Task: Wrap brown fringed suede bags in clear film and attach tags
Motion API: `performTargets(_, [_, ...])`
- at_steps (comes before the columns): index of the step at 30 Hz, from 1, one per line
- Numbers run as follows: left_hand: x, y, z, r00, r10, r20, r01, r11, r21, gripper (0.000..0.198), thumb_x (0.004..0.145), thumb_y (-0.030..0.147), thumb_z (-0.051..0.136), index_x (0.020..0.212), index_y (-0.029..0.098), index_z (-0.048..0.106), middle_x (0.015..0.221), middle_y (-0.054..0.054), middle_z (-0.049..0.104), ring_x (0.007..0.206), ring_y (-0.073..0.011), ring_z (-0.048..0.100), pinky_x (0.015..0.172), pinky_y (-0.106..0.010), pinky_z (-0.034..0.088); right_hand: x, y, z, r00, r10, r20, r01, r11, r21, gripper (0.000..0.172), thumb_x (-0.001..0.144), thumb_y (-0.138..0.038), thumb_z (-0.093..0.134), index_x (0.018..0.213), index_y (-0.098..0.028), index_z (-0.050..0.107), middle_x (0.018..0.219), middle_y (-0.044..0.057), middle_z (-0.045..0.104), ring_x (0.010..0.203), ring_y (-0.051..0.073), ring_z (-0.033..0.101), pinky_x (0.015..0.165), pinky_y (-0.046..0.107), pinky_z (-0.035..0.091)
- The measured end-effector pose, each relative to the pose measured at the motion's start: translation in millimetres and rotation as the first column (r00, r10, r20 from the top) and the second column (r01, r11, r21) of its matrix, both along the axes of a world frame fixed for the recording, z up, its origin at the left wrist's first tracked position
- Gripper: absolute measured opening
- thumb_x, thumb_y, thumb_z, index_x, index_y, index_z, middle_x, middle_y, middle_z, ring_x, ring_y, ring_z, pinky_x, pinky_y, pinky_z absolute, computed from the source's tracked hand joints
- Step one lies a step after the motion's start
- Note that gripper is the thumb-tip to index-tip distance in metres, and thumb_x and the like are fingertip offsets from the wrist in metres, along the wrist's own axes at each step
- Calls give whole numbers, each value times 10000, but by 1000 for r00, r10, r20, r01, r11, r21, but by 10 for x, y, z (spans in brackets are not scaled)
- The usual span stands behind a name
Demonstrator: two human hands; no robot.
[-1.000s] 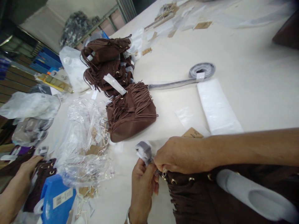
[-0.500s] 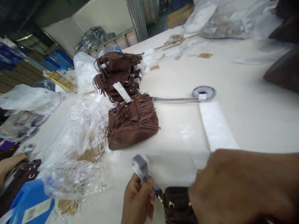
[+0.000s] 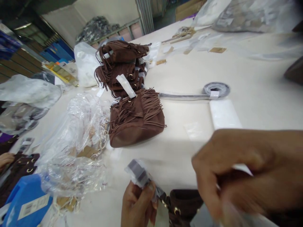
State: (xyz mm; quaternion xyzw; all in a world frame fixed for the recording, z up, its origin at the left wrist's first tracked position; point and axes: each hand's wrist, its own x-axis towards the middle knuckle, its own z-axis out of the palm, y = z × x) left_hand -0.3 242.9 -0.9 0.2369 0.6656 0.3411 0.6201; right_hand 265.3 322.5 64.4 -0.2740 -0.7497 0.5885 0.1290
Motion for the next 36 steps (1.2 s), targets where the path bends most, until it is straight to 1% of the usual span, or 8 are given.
performTargets(2, [-6, 2, -6, 1000, -3, 6, 3, 1000, 10, 392, 672, 454, 787, 801, 141, 589, 452, 36, 550, 311, -51, 385, 311, -151, 322, -13, 138, 18, 997, -80, 18, 78, 992, 99, 204, 948, -315, 541, 892, -197, 698, 744, -16, 668, 640, 88, 589, 557, 183, 408])
performTargets(5, [-9, 4, -27, 1000, -15, 6, 15, 1000, 20, 390, 695, 463, 771, 819, 143, 586, 446, 44, 540, 307, -43, 366, 308, -144, 321, -118, 269, -95, 986, -163, 39, 148, 956, 255, 133, 898, -217, 567, 908, -188, 697, 778, -7, 677, 685, 106, 595, 605, 198, 395])
performTargets(11, [5, 23, -49, 999, -45, 23, 44, 999, 30, 391, 732, 491, 744, 825, 146, 586, 458, 43, 548, 287, -28, 330, 303, -140, 324, -540, 90, -411, 998, 59, 35, -63, 988, 139, 128, 817, -141, 613, 904, -172, 701, 827, 5, 701, 739, 115, 611, 649, 198, 405])
performTargets(15, [2, 18, -50, 999, -25, 43, 23, 999, 43, 403, 703, 483, 775, 789, 138, 585, 476, 37, 553, 293, -20, 327, 307, -139, 334, -663, 53, -532, 993, 95, 73, -105, 986, 133, 181, 801, -107, 577, 912, -168, 706, 839, 13, 709, 770, 131, 619, 678, 210, 413])
performTargets(19, [0, -12, -65, 998, 2, 55, -5, 999, 49, 413, 705, 473, 781, 854, 128, 610, 488, 35, 562, 290, -12, 310, 304, -130, 316, -645, 95, -581, 988, 133, 74, -142, 980, 140, 208, 806, -82, 555, 929, -164, 703, 853, 21, 711, 788, 136, 622, 710, 217, 420])
performTargets(24, [6, -31, -76, 998, 27, 53, -30, 997, 65, 388, 724, 478, 764, 752, 136, 582, 483, 33, 549, 301, -4, 293, 301, -119, 299, -629, 99, -606, 984, 178, 19, -178, 967, 183, 194, 812, -54, 552, 917, -151, 683, 872, 31, 704, 796, 135, 615, 724, 219, 419])
performTargets(32, [7, -23, -55, 999, 0, 51, -4, 997, 76, 371, 739, 459, 752, 824, 133, 598, 492, 36, 548, 305, -3, 268, 304, -127, 310, -639, 92, -660, 980, 195, -34, -182, 955, 233, 160, 834, -60, 571, 929, -151, 663, 897, 31, 696, 815, 132, 612, 741, 219, 421])
performTargets(36, [7, -30, -67, 999, 6, 36, -8, 997, 75, 347, 770, 452, 723, 779, 136, 580, 487, 33, 547, 303, -1, 254, 299, -126, 296, -643, 99, -666, 977, 211, -23, -199, 950, 242, 155, 837, -59, 574, 931, -148, 660, 901, 34, 695, 825, 134, 615, 743, 217, 424])
